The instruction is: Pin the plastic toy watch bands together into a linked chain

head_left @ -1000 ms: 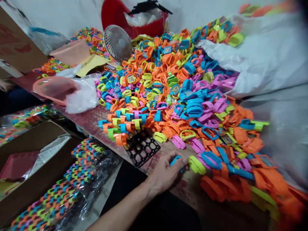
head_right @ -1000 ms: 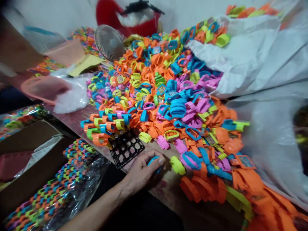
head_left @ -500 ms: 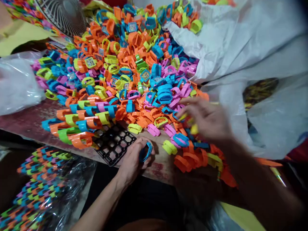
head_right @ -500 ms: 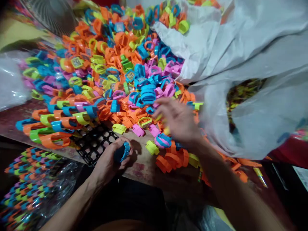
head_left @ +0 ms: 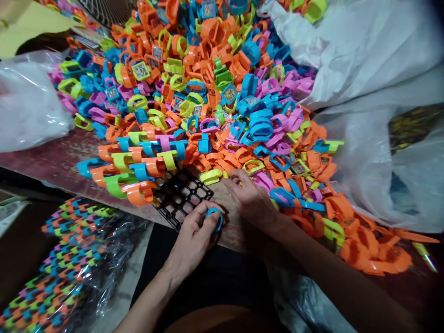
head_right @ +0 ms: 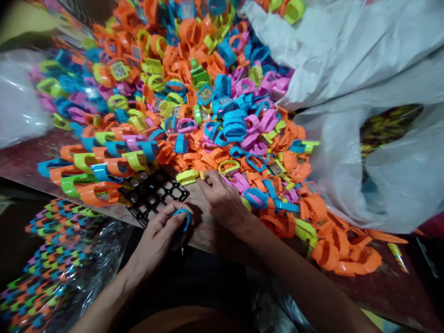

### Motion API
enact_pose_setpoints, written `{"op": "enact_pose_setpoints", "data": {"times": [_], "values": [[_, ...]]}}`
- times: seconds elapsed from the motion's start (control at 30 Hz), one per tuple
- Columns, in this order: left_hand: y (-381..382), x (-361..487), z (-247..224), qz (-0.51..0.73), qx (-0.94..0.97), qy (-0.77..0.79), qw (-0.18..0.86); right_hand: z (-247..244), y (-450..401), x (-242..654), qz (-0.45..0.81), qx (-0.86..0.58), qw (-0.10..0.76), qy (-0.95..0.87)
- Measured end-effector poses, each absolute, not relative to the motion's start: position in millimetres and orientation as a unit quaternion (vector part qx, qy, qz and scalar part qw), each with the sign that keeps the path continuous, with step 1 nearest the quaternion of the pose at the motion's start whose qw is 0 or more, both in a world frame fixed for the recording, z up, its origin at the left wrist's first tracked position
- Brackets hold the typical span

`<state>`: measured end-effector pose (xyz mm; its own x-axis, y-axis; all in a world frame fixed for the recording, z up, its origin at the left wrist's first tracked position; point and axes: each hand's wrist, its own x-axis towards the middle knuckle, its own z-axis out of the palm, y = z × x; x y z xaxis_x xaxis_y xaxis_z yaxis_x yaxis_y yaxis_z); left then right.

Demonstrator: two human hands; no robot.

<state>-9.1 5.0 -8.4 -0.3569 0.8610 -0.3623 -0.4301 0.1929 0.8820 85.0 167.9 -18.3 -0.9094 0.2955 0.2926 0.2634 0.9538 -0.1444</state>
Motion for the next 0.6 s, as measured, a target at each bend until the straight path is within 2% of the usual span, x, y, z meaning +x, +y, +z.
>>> {"op": "enact_pose_setpoints", "data": {"times": [0.23, 0.33, 0.43, 0.6], "values": [[4.8, -9.6, -7.3, 0.618, 0.175, 0.555, 0.529, -19.1, 160.8, 80.9, 0.020, -0.136, 0.134, -0.981], [5.6, -8.4, -5.0, 0.623, 0.163, 0.568, 0.512, -19.8, 155.8, 79.6, 0.000, -0.141, 0.163, -0.977], [6.8, -6.6, -3.1, 0.621, 0.162, 0.580, 0.502, -20.3, 150.2, 74.1, -0.004, -0.183, 0.199, -0.963], [8.7, -4.1, -1.8, 0.627, 0.160, 0.581, 0.494, -19.2, 145.9, 54.4, -0.015, -0.306, 0.187, -0.933]]}}
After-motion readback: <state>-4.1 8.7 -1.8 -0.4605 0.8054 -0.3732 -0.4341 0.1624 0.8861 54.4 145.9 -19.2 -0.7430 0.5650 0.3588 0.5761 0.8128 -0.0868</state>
